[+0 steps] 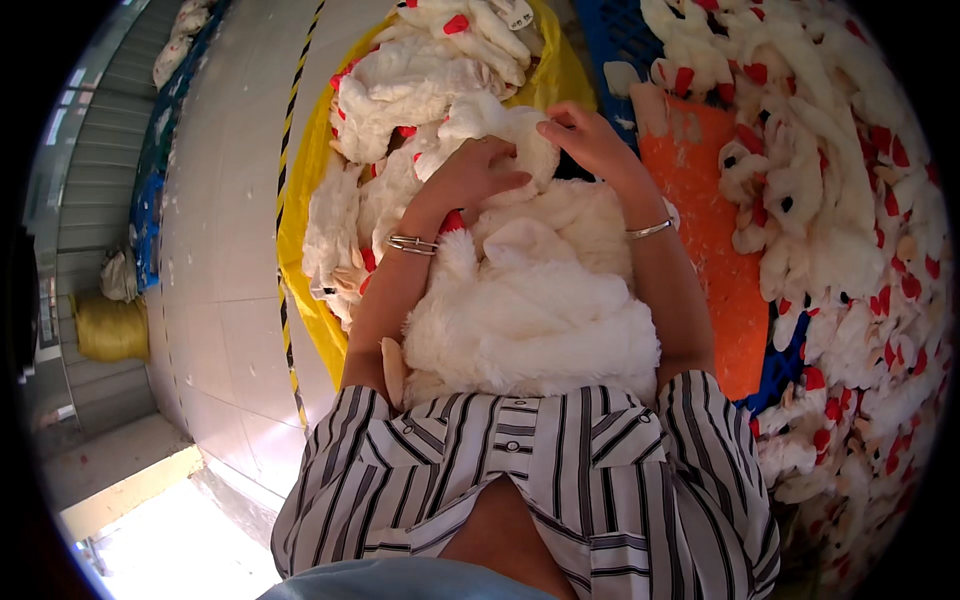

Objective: The person assembles white stuffed animal toys by hand, inserting red fabric pieces into the head openings and adjusting the ears and facial features. The person handles the toys one at a time, manipulating the fabric and stuffing to shape the head and secure the red components.

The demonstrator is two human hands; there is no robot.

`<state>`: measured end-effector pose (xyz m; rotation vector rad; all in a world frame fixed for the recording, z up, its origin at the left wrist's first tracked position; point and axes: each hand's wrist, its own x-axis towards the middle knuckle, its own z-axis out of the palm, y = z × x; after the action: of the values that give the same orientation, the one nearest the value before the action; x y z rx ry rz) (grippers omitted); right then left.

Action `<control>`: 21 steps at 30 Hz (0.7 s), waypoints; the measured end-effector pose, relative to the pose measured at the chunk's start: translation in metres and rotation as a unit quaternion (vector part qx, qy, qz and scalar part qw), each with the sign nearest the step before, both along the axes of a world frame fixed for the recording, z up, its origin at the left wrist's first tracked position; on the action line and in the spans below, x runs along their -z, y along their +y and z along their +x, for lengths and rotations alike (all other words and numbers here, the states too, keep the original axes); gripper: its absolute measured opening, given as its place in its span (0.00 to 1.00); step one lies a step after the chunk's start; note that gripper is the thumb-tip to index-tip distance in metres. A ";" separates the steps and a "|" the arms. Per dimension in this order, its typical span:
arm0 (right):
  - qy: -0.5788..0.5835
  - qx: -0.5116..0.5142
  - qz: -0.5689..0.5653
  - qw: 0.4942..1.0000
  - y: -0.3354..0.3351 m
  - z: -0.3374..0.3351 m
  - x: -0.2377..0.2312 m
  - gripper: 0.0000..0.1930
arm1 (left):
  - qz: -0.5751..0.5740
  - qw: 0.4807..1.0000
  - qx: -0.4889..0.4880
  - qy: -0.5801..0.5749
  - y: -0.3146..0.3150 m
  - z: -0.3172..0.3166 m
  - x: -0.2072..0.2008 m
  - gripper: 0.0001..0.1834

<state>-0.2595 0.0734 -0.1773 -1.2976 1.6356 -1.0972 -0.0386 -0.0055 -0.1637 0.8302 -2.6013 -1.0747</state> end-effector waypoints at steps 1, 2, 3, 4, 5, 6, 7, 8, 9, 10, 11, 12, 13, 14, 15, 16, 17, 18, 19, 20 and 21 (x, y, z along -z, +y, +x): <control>0.001 0.019 0.009 1.000 -0.007 0.001 0.001 0.31 | 0.029 0.999 0.028 -0.016 0.005 -0.001 0.001 0.24; 0.015 0.030 0.008 0.999 -0.014 0.001 0.003 0.33 | 0.059 0.996 0.056 -0.032 0.010 -0.003 0.002 0.22; 0.029 0.041 0.006 0.999 -0.023 0.003 0.004 0.35 | 0.088 0.991 0.083 -0.048 0.015 -0.005 0.003 0.20; 0.041 0.050 0.004 0.998 -0.033 0.006 0.004 0.37 | 0.088 0.990 0.110 -0.012 0.021 -0.005 0.011 0.17; 0.039 0.023 0.035 0.998 -0.041 0.011 0.001 0.37 | 0.081 0.989 0.121 -0.030 0.027 -0.007 0.013 0.17; 0.036 -0.004 0.065 0.997 -0.051 0.018 -0.002 0.37 | 0.075 0.987 0.132 -0.047 0.033 -0.009 0.015 0.17; 0.034 -0.030 0.095 0.994 -0.059 0.024 -0.006 0.37 | 0.068 0.985 0.144 -0.063 0.039 -0.010 0.015 0.17; 0.036 -0.001 0.084 0.996 -0.067 0.030 0.000 0.36 | 0.064 0.983 0.145 -0.088 0.043 -0.013 0.009 0.17; 0.039 0.029 0.072 0.996 -0.074 0.037 0.008 0.35 | 0.059 0.982 0.146 -0.101 0.045 -0.015 0.004 0.17; 0.043 0.054 0.059 0.996 -0.080 0.043 0.011 0.34 | 0.054 0.982 0.142 -0.114 0.046 -0.016 -0.002 0.17; 0.014 0.029 0.067 0.997 -0.085 0.042 0.012 0.31 | 0.048 0.981 0.139 -0.126 0.047 -0.016 -0.005 0.17; -0.014 0.005 0.074 0.997 -0.089 0.041 0.012 0.28 | 0.043 0.983 0.137 -0.115 0.047 -0.017 -0.004 0.16; -0.043 -0.022 0.080 0.996 -0.093 0.042 0.010 0.26 | 0.037 0.985 0.131 -0.106 0.045 -0.016 0.000 0.16; -0.104 -0.013 0.072 0.992 -0.093 0.043 0.008 0.23 | 0.030 0.987 0.126 -0.096 0.043 -0.015 0.004 0.16; -0.165 -0.003 0.064 0.984 -0.091 0.041 0.006 0.20 | 0.145 0.987 0.066 0.001 0.040 -0.012 0.010 0.16; -0.223 0.003 0.056 0.973 -0.090 0.040 0.004 0.17 | 0.255 0.962 0.002 0.101 0.035 -0.009 0.020 0.15; -0.281 -0.006 0.026 0.959 -0.081 0.041 -0.006 0.15 | 0.362 0.909 -0.060 0.199 0.035 -0.006 0.013 0.16; -0.337 -0.014 -0.004 0.941 -0.069 0.040 -0.017 0.14 | 0.374 0.877 -0.189 0.235 0.028 0.000 0.004 0.14; -0.392 -0.018 -0.037 0.919 -0.059 0.039 -0.027 0.13 | 0.309 0.858 -0.243 0.330 0.020 0.003 0.002 0.15; -0.389 -0.026 -0.053 0.919 -0.054 0.038 -0.029 0.13 | 0.298 0.822 -0.276 0.398 0.013 0.008 -0.002 0.10; -0.312 -0.035 -0.102 0.944 -0.049 0.038 -0.025 0.13 | 0.269 0.818 -0.273 0.429 0.012 0.010 -0.004 0.08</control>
<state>-0.2213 0.0240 -0.1525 -0.9747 1.0162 -1.4765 -0.0283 0.0064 -0.1593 0.8333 -1.2230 -1.5262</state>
